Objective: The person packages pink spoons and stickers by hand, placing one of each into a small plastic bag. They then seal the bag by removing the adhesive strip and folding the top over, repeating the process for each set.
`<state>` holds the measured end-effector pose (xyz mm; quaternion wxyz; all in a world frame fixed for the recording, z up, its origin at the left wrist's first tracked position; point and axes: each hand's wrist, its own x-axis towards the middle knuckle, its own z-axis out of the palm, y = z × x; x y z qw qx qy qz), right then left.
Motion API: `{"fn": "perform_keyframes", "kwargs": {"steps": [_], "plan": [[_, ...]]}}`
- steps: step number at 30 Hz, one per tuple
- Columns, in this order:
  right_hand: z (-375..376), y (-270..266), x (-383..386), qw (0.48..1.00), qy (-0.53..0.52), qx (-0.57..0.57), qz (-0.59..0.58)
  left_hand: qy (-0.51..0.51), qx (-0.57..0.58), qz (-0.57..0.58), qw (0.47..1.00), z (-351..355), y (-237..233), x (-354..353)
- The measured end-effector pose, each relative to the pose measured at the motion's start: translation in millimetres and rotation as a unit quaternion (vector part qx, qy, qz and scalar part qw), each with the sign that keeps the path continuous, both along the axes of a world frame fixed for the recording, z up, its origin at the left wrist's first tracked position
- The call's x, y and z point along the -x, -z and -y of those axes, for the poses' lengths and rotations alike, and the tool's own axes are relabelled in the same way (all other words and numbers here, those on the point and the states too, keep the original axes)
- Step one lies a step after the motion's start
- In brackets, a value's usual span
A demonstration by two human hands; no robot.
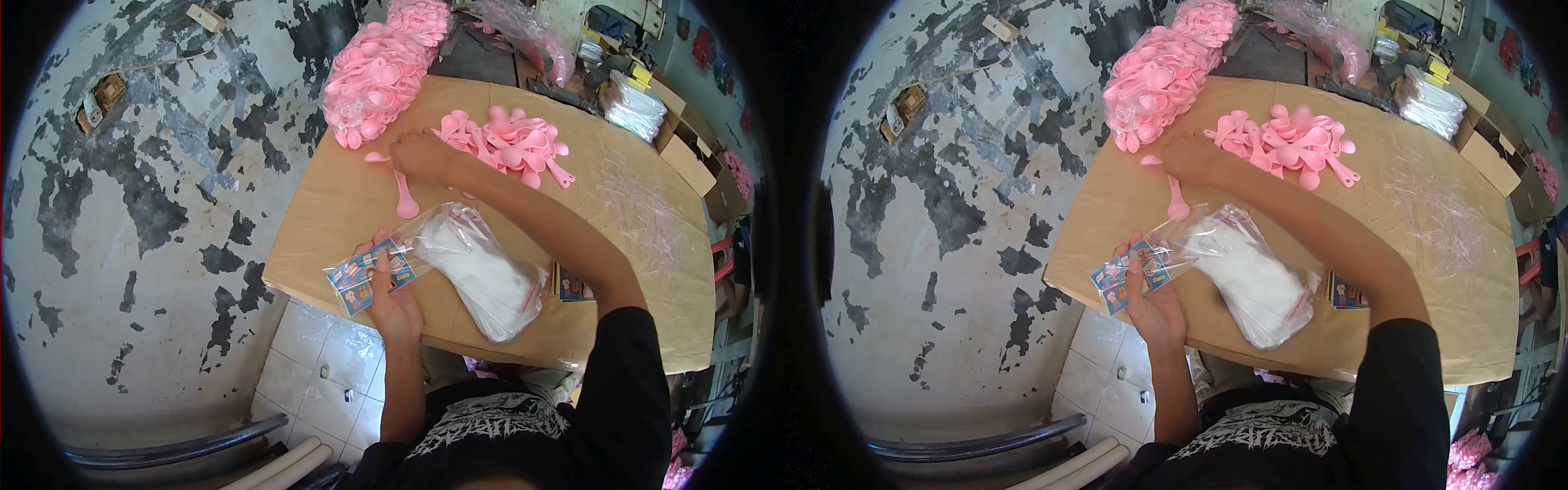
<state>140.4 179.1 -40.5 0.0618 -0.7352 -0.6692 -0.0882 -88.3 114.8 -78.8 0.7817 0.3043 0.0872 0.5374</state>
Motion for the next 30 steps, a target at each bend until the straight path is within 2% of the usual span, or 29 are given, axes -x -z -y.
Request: {"fn": "perform_keyframes", "kwargs": {"steps": [2, 4, 5, 6, 8, 13, 17, 22, 24, 26, 28, 30], "plan": [[17.5, -5.2, -13.6, 0.997, -0.047, -0.013, -0.06, 0.01, 0.02, 0.026, 0.999, -2.1, 4.5, 1.5], [74.7, -36.4, 4.3, 0.965, -0.1, -0.089, -0.227, 0.013, 0.044, 0.045, 0.998, -3.4, 5.5, 3.2], [106.2, -79.0, 30.5, 0.951, 0.011, 0.005, -0.309, 0.013, 0.057, 0.05, 0.997, -3.4, 3.5, 3.4], [129.9, -108.6, 48.3, 0.912, 0.122, 0.099, -0.379, 0.013, 0.07, 0.056, 0.996, -3.6, 2.2, 2.7], [160.9, -84.6, 22.6, 0.926, -0.025, 0.0, -0.376, 0.022, 0.064, 0.057, 0.996, -4.5, 3.8, 1.4], [213.9, -94.7, 35.4, 0.9, -0.03, -0.034, -0.433, 0.046, 0.048, 0.058, 0.996, 10.6, -2.1, -5.2], [221.9, -93.5, 46.5, 0.883, -0.038, -0.073, -0.461, 0.076, 0.046, 0.085, 0.992, 26.3, -10.2, -10.1], [223.6, -102.1, 66.9, 0.909, -0.057, -0.005, -0.413, 0.139, 0.075, 0.068, 0.985, 59.9, -13.2, -24.6], [234.7, -111.7, 69.1, 0.913, -0.044, -0.026, -0.404, 0.191, 0.116, 0.084, 0.971, 74.0, -15.7, -27.9], [252.2, -129.8, 68.9, 0.91, -0.025, -0.09, -0.405, 0.245, 0.106, 0.098, 0.959, 81.4, -18.9, -28.8], [275.8, -139.2, 53.9, 0.897, -0.042, -0.258, -0.357, 0.286, 0.114, 0.108, 0.945, 81.8, -19.7, -29.6], [292.2, -148.3, 51.1, 0.896, -0.014, -0.318, -0.309, 0.211, -0.043, 0.011, 0.977, 80.8, -24.3, -35.8]]}}
